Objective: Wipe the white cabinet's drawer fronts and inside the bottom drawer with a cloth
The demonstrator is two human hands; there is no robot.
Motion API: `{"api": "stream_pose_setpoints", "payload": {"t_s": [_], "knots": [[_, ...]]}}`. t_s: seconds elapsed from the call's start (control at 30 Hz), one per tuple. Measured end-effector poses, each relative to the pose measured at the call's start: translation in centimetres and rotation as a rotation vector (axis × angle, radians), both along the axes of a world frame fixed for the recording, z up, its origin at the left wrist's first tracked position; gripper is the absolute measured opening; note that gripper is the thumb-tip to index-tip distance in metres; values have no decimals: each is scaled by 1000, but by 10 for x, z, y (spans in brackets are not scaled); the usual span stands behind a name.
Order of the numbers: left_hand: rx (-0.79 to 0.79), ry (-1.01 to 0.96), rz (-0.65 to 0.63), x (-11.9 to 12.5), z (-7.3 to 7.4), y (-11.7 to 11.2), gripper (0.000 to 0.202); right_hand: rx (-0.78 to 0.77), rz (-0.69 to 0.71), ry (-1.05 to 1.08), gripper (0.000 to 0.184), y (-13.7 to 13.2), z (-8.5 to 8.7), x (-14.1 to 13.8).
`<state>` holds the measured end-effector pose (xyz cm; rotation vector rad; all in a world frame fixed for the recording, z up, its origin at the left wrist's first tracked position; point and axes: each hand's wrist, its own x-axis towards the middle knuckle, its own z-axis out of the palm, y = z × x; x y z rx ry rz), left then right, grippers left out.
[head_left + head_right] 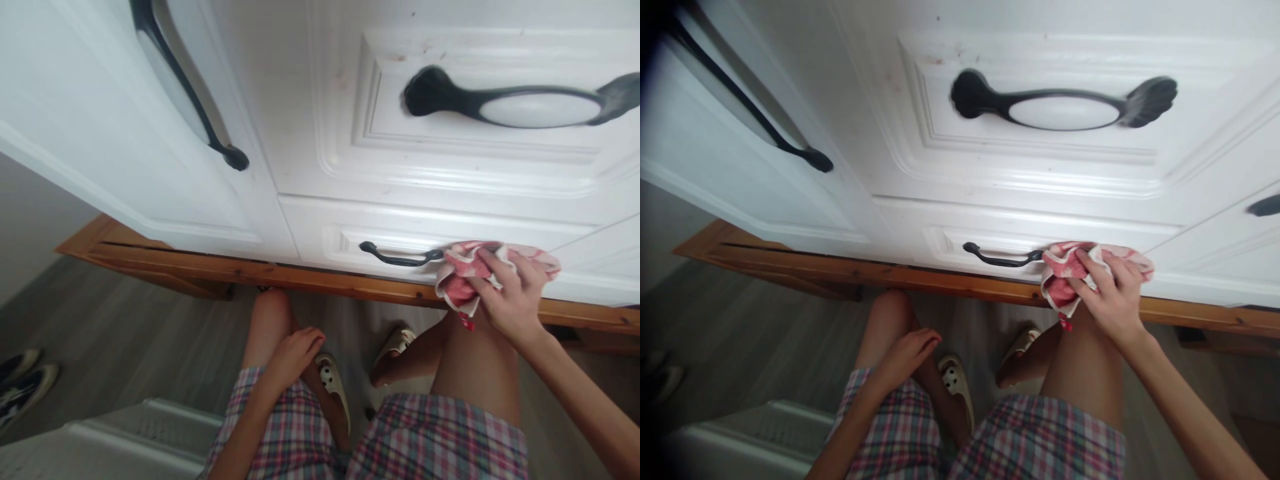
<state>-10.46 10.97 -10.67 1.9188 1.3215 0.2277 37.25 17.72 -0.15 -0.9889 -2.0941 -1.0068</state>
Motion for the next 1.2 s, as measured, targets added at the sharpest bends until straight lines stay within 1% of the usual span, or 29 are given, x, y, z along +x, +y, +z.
{"api": "stream_pose_setpoints", "payload": {"t_s": [0.07, 0.1, 0.17, 0.2, 0.27, 0.33, 0.4, 0.43, 0.53, 0.63, 0.7, 0.77, 0.8, 0.87, 0.93, 1.0, 1.07, 1.1, 1.13, 1.2], "knots": [[-7, 28, 0, 1, 2, 0, 35, 16, 53, 152, 18, 7, 5, -19], [-15, 37, 4, 2, 3, 0, 34, 50, 80, 220, 15, 12, 10, -33], [-36, 53, 13, 2, 4, 0, 32, 148, 110, 328, 11, 23, 24, -65], [-44, 58, 17, 2, 4, 0, 32, 159, 116, 363, 12, 28, 31, -83], [-54, 65, 18, 2, 3, -1, 32, 134, 174, 357, 15, 37, 44, -121], [-55, 76, 12, 2, 1, -2, 31, 69, 246, 315, 14, 45, 53, -159], [-55, 98, 2, 2, -1, -3, 30, 23, 305, 250, 12, 50, 57, -194], [-57, 112, -6, 3, -2, -3, 31, 22, 304, 217, 10, 52, 57, -210], [-67, 146, -45, 6, -7, -6, 32, 44, 236, 194, 5, 56, 55, -250], [-73, 155, -92, 9, -12, -8, 30, 49, 204, 215, 7, 60, 54, -278], [-65, 135, -106, 9, -14, -6, 27, 31, 227, 171, 11, 63, 54, -289], [-34, 101, -83, 7, -14, -3, 25, -33, 290, 57, 15, 67, 50, -294], [-10, 84, -55, 6, -13, 0, 26, -76, 326, -11, 16, 68, 45, -293], [52, 53, 28, 3, -9, 4, 30, -147, 388, -132, 15, 69, 29, -286], [114, 20, 113, -3, -3, 7, 37, -172, 406, -187, 11, 66, 7, -271], [161, -21, 163, -8, 3, 7, 39, -177, 382, -175, 7, 57, -15, -245], [193, -63, 182, -12, 10, 4, 39, -187, 318, -116, 9, 42, -30, -211], [214, -91, 187, -12, 15, 3, 38, -195, 272, -75, 10, 34, -34, -192], [240, -123, 190, -10, 21, 2, 38, -224, 195, -34, 11, 25, -36, -173], [311, -194, 195, -2, 38, 2, 35, -250, 85, 14, 13, 7, -36, -139]]}}
